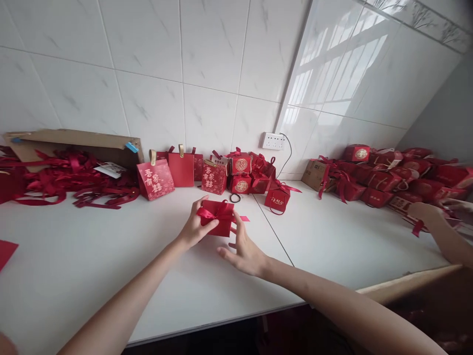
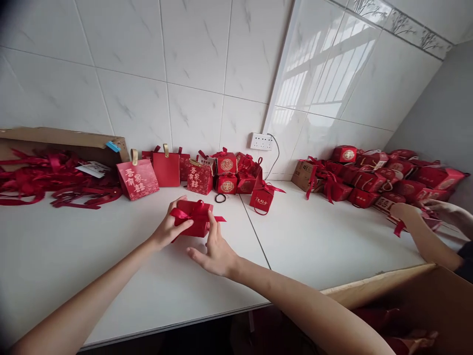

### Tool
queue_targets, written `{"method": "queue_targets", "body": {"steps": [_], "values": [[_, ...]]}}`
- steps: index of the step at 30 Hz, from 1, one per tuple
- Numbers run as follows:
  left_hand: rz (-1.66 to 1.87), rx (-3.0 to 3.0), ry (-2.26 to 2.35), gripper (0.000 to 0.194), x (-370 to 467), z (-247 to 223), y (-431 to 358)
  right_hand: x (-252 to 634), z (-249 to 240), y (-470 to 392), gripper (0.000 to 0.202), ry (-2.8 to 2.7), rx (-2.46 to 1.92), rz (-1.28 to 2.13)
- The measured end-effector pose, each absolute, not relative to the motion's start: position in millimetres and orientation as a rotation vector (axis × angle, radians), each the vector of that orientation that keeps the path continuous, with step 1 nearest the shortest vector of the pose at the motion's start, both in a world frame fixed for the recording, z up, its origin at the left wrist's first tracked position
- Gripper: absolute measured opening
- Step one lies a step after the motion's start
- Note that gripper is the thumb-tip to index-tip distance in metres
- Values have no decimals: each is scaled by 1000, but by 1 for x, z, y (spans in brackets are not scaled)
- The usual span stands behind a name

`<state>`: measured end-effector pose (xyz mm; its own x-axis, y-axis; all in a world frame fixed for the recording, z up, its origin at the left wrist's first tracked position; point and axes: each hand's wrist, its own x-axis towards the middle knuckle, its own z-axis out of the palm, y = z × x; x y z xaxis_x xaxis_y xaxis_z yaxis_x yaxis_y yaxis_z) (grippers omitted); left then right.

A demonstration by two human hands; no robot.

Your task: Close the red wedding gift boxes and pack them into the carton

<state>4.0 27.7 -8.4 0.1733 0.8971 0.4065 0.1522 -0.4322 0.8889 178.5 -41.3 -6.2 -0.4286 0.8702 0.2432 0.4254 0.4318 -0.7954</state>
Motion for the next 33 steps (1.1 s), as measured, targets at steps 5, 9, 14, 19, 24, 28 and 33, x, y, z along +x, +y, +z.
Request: {"method": "queue_targets", "body": {"steps": [5, 9, 14, 19, 24, 28, 33], "values": [[1333, 1614, 988, 76, -34, -8, 38, 156, 16, 6, 69, -1806, -1123, 1034], [1390, 1614, 1104, 76, -40, -6, 40, 146, 20, 48, 46, -1595, -1174, 1172], [1432, 1572, 1108, 67, -39, -5, 39, 148, -2, 50, 54, -1564, -1036, 1198], [1425, 1481, 1134, 64, -34, -3, 39, 161, -4, 33, 54, -1657, -1029, 1240], [1382, 1483, 1137, 64, -27, -2, 34, 180, 15, 28, 46, -2122, -1044, 1178], [1300, 1542, 1122, 72, -22, -4, 30, 190, 22, 30, 36, -1957, -1111, 726], [1291, 1614, 1083, 74, -15, -8, 27, 185, 19, 28, 28, -2024, -837, 322]]}}
